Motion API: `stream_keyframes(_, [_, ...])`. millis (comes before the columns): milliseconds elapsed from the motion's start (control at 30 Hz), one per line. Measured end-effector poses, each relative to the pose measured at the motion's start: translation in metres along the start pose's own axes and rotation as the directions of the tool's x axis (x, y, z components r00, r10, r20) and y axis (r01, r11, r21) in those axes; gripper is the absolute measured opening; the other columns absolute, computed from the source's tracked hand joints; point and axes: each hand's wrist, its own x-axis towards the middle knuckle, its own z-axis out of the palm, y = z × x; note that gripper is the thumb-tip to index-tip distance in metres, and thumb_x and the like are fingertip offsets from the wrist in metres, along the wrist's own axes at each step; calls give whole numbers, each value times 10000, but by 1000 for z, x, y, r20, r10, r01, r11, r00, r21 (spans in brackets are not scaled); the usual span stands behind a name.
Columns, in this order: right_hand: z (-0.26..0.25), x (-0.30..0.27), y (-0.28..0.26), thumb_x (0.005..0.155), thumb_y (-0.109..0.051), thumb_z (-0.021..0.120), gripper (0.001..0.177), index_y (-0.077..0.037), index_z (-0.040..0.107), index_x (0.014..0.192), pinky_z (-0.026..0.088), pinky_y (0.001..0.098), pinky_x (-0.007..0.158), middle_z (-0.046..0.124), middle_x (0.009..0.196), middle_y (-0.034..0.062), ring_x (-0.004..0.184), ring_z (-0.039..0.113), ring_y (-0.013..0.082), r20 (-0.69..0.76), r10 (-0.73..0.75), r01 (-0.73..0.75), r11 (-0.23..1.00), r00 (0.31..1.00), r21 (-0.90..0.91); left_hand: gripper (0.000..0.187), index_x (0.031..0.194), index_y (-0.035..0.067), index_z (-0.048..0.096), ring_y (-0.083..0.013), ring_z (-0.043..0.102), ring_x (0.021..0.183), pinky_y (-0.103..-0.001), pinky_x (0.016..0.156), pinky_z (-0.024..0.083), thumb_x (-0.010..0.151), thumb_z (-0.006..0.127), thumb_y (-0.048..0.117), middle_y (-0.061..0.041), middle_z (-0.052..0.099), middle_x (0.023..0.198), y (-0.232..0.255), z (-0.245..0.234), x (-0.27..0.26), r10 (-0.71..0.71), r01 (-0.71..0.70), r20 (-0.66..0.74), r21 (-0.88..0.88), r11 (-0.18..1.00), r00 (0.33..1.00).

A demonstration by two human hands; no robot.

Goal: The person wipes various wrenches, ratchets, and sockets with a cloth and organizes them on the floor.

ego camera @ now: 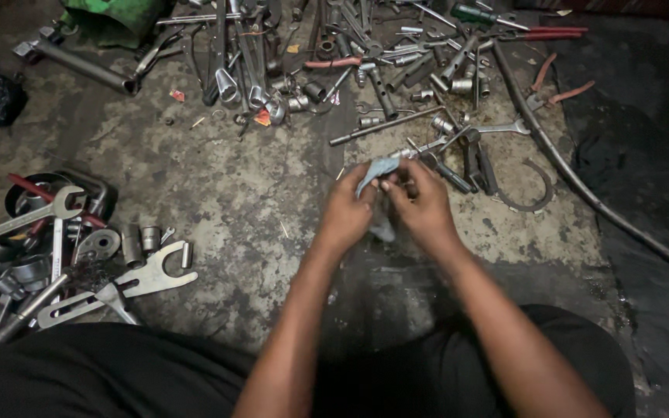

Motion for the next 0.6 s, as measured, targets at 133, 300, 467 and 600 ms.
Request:
stream_keyframes(133, [25, -13, 37, 966, -116, 628, 201, -4, 656, 1131, 525, 276, 624, 691, 942, 76, 775, 651, 138, 100, 514, -519, 806, 852, 282, 419, 1342, 168, 630, -334, 783, 706, -449, 713, 620, 928, 584, 215, -148, 769, 972, 35, -6, -6, -443, 433, 149, 93, 896, 884])
stream_keyframes(300, [29, -43, 89, 923, -184, 634, 157, -81, 684, 1030, 503, 310, 567, 694, 899, 56, 756, 655, 150, 426, 610, -727, 414, 669, 548, 393, 1282, 234, 715, -400, 721, 838, -518, 765, 561, 904, 620, 185, -188, 760, 954, 80, -11, -5, -22, -86, 231, 446, 891, 973])
stream_keyframes(467, [10, -36, 99, 906, -201, 625, 238, -95, 676, 1112, 497, 352, 564, 683, 916, 82, 743, 643, 218, 423, 667, -746, 315, 613, 586, 473, 1302, 217, 705, -399, 709, 805, -522, 689, 550, 830, 679, 207, -191, 726, 961, 114, -18, -1, 39, -218, 360, 470, 856, 932])
stream_keyframes(600, [-7, -38, 88, 909, -204, 623, 235, -95, 680, 1110, 503, 351, 577, 687, 918, 76, 752, 646, 213, 371, 721, -707, 229, 585, 669, 492, 1241, 202, 723, -359, 717, 780, -477, 658, 559, 753, 747, 267, -166, 715, 996, 132, -15, -1, 169, -392, 480, 412, 823, 861])
